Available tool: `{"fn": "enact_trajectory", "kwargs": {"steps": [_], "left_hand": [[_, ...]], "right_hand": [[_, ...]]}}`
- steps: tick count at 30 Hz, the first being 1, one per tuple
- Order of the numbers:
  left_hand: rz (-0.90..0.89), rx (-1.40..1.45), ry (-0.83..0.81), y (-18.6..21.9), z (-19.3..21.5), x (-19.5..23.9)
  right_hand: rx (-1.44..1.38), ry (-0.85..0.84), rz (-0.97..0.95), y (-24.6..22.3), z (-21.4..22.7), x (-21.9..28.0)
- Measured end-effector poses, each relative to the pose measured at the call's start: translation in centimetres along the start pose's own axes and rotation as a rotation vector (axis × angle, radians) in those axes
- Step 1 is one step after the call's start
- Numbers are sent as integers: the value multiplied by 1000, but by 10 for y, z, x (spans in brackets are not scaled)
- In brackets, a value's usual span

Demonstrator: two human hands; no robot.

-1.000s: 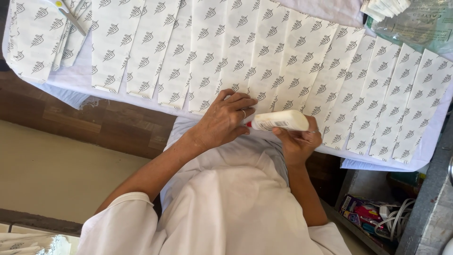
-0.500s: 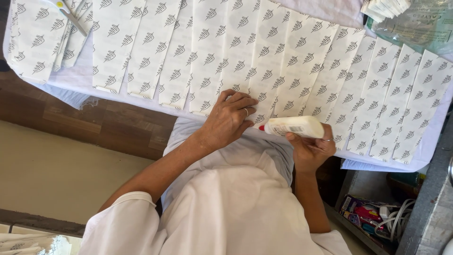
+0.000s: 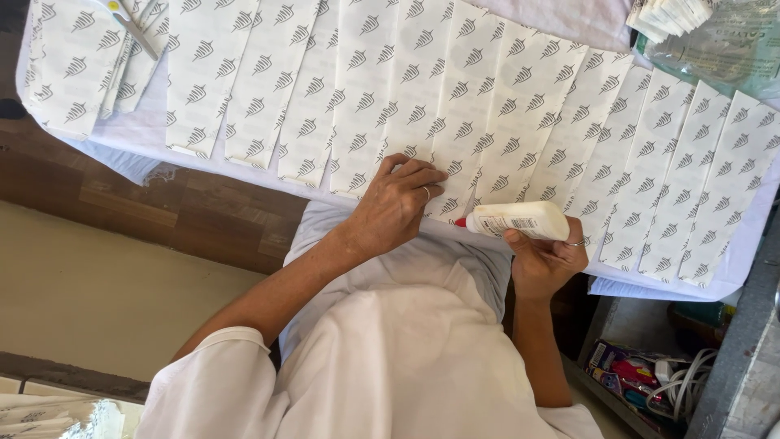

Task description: Applying liquid glue from a squeeze bottle to the edges of multiple paper strips laid out in a row and then pressing them down to bond them.

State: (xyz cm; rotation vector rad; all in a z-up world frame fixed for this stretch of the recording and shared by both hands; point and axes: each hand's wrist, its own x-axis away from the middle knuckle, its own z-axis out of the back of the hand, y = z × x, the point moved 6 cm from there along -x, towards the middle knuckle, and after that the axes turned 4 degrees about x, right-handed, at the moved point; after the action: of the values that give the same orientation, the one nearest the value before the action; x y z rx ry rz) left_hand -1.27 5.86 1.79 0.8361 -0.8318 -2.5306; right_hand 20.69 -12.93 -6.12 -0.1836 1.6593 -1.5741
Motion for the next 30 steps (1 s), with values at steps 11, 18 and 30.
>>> {"fn": "enact_trajectory", "kwargs": {"steps": [11, 18, 30], "left_hand": [[-22, -5, 32, 5, 4, 2], [-70, 48, 63, 8, 12, 0], [-4, -90, -36, -37, 39, 29]], "right_hand": [[-92, -57, -19, 4, -49, 4], [-87, 57, 18, 21, 12, -6], [-103, -74, 7, -21, -75, -20]]}}
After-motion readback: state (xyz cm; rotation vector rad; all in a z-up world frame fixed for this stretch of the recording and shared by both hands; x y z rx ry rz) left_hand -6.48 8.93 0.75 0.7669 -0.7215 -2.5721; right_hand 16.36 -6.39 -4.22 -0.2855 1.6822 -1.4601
